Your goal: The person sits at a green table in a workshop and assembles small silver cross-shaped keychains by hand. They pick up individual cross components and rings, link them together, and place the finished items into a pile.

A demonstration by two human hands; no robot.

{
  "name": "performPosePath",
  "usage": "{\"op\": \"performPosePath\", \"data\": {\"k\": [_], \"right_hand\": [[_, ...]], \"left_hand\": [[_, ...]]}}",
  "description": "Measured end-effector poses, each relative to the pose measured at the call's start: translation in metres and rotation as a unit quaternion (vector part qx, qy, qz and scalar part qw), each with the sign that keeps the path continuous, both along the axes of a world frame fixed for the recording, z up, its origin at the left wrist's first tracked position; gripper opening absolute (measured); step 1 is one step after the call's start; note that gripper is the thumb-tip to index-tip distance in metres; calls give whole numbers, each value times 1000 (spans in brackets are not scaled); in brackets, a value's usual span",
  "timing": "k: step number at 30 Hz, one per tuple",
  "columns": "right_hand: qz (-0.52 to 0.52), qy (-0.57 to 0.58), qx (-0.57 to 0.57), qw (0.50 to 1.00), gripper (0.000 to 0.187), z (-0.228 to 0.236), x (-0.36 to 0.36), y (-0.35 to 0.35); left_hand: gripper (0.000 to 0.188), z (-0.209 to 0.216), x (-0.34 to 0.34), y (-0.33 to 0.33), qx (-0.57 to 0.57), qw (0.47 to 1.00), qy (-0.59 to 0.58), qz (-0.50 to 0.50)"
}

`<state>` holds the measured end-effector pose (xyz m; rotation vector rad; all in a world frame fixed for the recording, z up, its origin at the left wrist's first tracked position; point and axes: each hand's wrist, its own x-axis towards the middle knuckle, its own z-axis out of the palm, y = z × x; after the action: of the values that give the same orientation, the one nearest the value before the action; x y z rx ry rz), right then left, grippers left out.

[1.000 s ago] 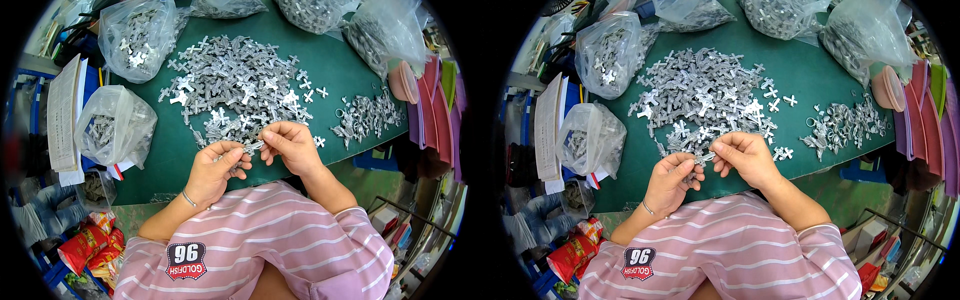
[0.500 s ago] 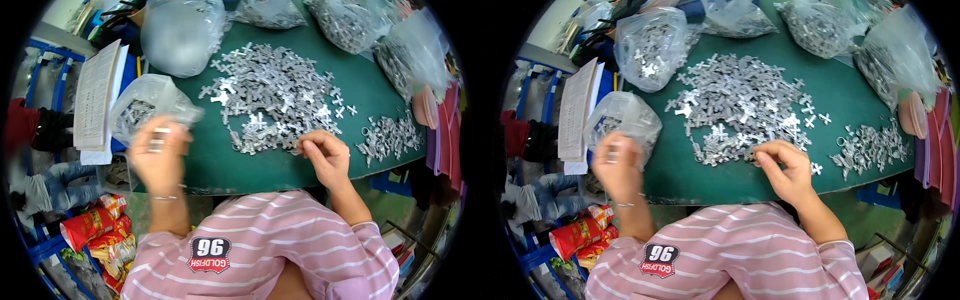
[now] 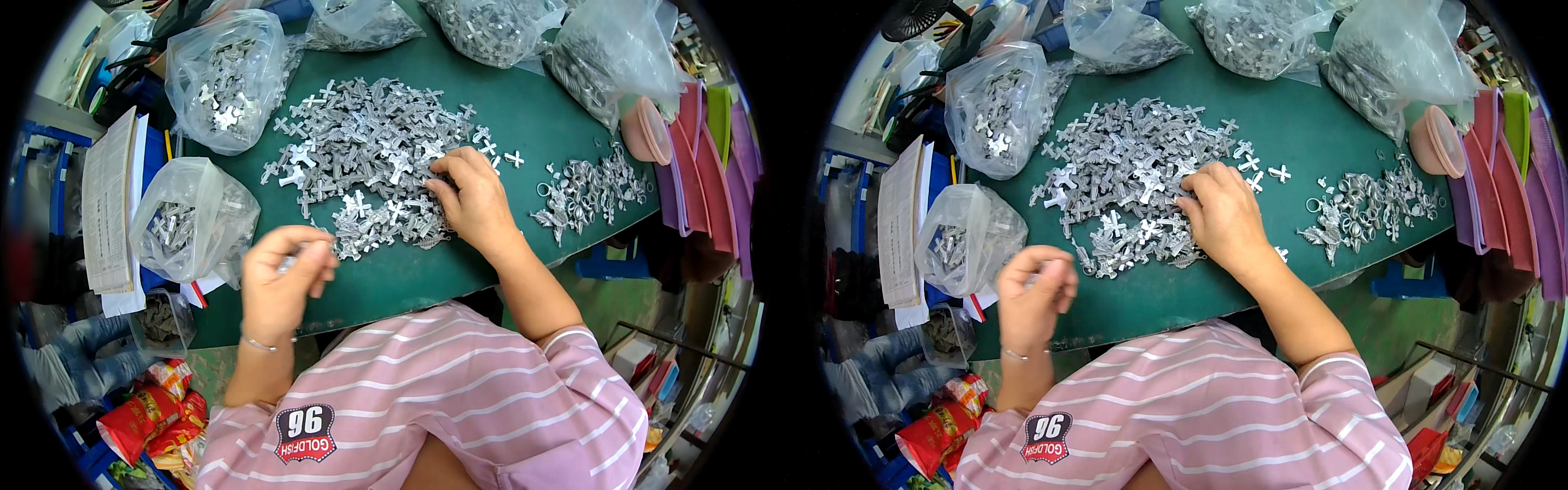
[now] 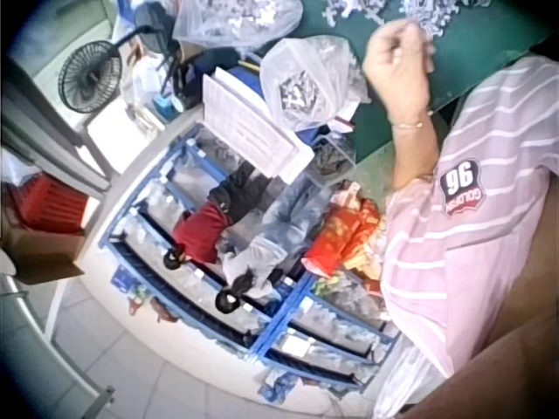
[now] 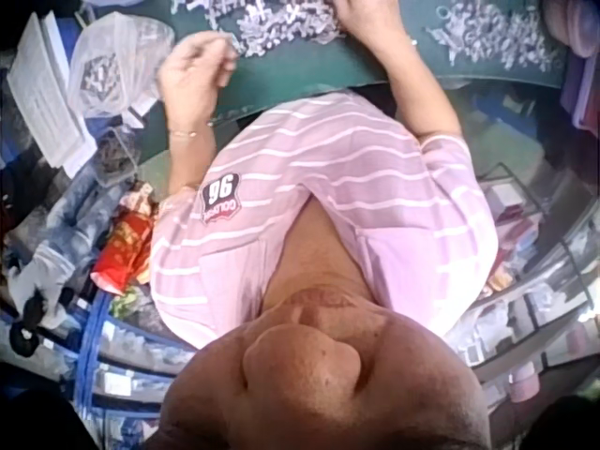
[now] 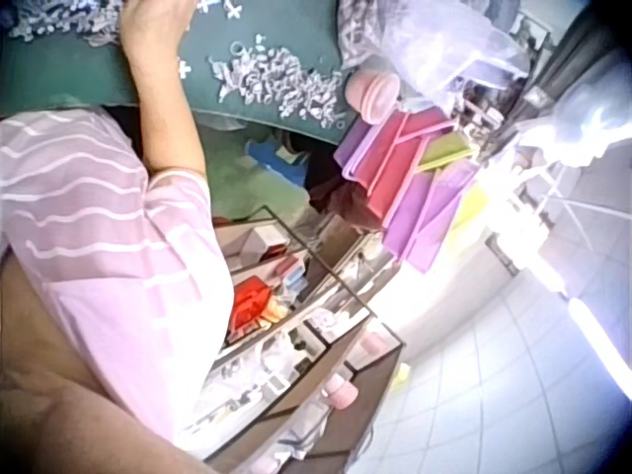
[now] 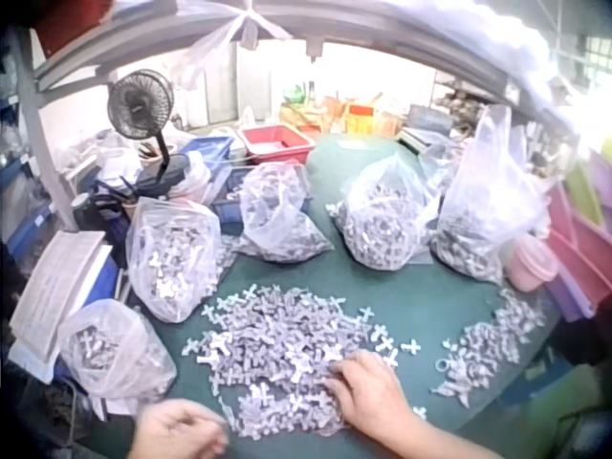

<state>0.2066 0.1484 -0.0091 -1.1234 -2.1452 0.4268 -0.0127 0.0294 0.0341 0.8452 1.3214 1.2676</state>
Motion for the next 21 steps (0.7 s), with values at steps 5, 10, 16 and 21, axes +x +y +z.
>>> {"op": "performPosePath", "data": {"k": [5,10,16,21], "right_hand": [[24,54,-10,998,13,-5,-1,-2],[10,61,-49,997,12,-8,-7,2],[34,301,-380,874,8,15,-10,-18],[47,235,-360,902,5,7,-12,-27]], "left_hand": [[11,-20,26,7,-50,990,-112,-63],[10,-25,33,7,-70,987,-125,-77],[16,-25,37,4,-62,991,-117,-20],[20,-28,39,8,-45,989,-138,8]]}}
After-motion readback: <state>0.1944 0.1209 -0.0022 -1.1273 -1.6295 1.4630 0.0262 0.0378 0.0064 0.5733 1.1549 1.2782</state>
